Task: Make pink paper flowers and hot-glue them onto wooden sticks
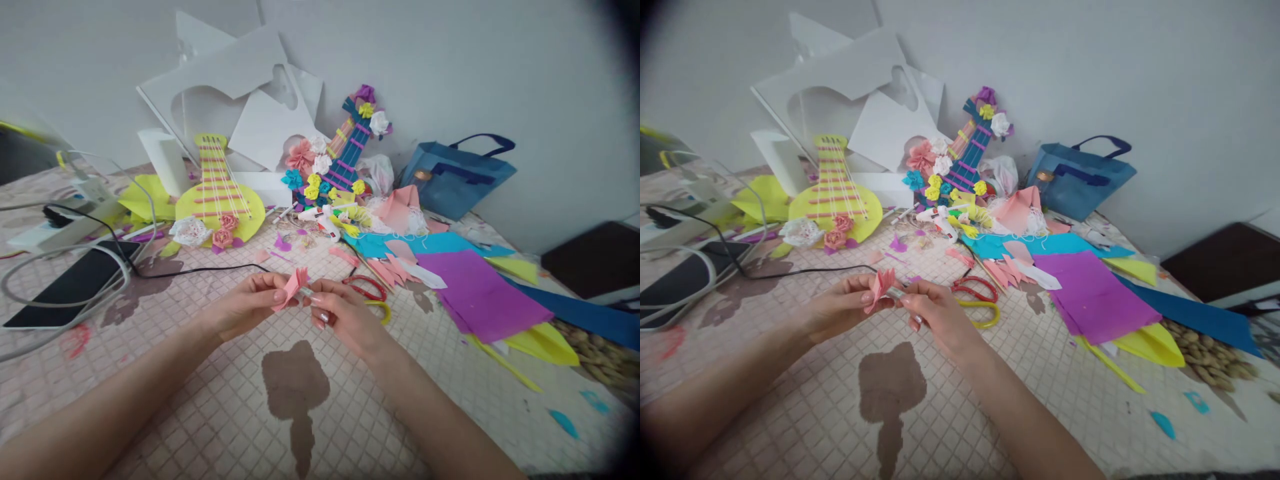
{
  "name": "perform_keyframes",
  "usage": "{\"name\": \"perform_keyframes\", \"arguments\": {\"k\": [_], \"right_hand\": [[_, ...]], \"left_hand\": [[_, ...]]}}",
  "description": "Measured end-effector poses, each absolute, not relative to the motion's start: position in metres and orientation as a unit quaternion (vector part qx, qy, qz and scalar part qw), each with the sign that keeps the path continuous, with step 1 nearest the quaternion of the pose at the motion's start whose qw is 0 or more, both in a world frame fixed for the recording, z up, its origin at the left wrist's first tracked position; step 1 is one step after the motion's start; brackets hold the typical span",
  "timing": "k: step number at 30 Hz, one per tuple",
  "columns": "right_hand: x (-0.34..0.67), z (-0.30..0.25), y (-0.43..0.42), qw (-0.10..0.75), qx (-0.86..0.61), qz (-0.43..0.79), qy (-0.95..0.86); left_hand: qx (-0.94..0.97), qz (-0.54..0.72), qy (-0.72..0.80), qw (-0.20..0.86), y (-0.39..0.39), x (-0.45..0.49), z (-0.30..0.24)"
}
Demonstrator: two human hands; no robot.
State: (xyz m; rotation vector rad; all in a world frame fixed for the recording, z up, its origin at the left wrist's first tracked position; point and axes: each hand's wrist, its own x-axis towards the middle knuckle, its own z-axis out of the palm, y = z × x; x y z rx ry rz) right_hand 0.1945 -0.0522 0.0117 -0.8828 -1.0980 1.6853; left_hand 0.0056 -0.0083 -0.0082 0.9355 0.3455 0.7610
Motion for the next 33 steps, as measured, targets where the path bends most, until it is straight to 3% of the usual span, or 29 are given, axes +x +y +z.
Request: {"name": "perform_keyframes", "arguments": {"k": [13, 33], "right_hand": [[0.203, 0.010, -0.049, 0.419, -0.286, 0.717, -0.478], [0.192, 0.013, -0.052, 0.459, -0.378, 0.643, -0.483]], "left_hand": [[0.341, 0.397, 0.139, 0.841, -0.009, 0.008, -0.007], [0.470, 0.380, 0.175, 0.777, -0.013, 0.010, -0.004]]}}
